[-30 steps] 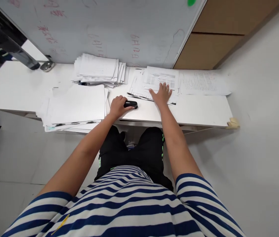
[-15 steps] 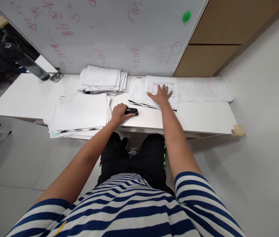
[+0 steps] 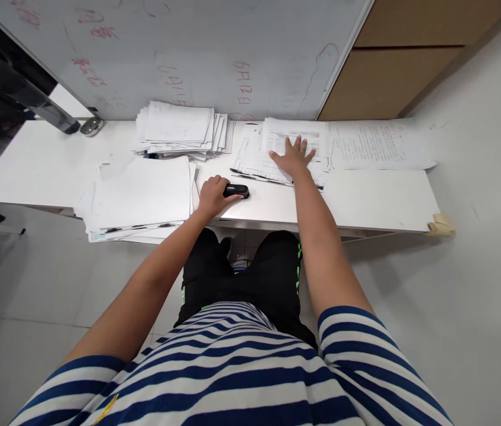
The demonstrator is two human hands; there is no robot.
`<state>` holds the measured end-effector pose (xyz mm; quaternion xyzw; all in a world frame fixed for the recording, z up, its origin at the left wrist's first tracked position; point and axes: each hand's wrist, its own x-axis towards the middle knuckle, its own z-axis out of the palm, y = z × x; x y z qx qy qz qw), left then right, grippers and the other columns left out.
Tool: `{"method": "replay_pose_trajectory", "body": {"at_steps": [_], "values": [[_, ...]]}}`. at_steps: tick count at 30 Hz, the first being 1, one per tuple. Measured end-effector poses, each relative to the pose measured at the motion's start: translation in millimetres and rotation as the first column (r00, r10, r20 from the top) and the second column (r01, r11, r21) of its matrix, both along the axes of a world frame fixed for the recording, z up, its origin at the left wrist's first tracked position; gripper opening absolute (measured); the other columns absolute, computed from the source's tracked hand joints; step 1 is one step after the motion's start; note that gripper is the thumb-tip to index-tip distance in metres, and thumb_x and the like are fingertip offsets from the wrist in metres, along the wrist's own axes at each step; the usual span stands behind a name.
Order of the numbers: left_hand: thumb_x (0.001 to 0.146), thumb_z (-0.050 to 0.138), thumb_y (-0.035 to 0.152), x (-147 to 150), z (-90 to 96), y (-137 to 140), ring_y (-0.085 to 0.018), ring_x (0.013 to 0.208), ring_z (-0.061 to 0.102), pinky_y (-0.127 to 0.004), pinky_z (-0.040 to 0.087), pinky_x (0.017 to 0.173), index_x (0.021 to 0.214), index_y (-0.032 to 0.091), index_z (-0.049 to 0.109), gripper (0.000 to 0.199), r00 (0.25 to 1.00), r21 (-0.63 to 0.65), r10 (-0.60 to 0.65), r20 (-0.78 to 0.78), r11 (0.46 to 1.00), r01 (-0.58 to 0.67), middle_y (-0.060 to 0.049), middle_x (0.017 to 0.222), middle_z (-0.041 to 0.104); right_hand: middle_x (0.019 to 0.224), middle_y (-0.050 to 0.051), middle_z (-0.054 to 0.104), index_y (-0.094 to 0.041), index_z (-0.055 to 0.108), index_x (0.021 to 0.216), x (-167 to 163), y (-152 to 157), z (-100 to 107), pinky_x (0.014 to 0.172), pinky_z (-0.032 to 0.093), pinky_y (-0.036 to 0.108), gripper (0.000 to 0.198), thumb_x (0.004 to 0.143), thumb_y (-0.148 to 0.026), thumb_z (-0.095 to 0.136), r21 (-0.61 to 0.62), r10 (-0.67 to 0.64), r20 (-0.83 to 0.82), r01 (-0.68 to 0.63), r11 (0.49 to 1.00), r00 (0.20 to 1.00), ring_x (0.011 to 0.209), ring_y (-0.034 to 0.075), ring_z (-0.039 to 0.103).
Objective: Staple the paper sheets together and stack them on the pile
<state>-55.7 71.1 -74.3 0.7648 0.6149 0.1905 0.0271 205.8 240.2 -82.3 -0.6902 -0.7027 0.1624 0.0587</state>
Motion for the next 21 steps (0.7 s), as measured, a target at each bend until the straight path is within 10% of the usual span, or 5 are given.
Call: {"method": "replay_pose_trajectory", "body": {"at_steps": [21], "values": [[0.083,0.062,0.067,-0.6,-1.1,0.4,-0.028,0.094,0.052,-0.039,0.037,0.080,0.101,0.020,0.059,0.050,1.000,-0.008,-0.008,0.008,1.000,0.008,-0.011,0.101,0.060,0.169,0.011,0.008,-0.028,0.016,0.161,2.8,11.5,-19.2,0.111,0.000,0.079,0.071,0.099,-0.061,0.006,0.103,0.009,-0.040,-0.005,0.995,0.999,0.155,0.040,0.003]]}}
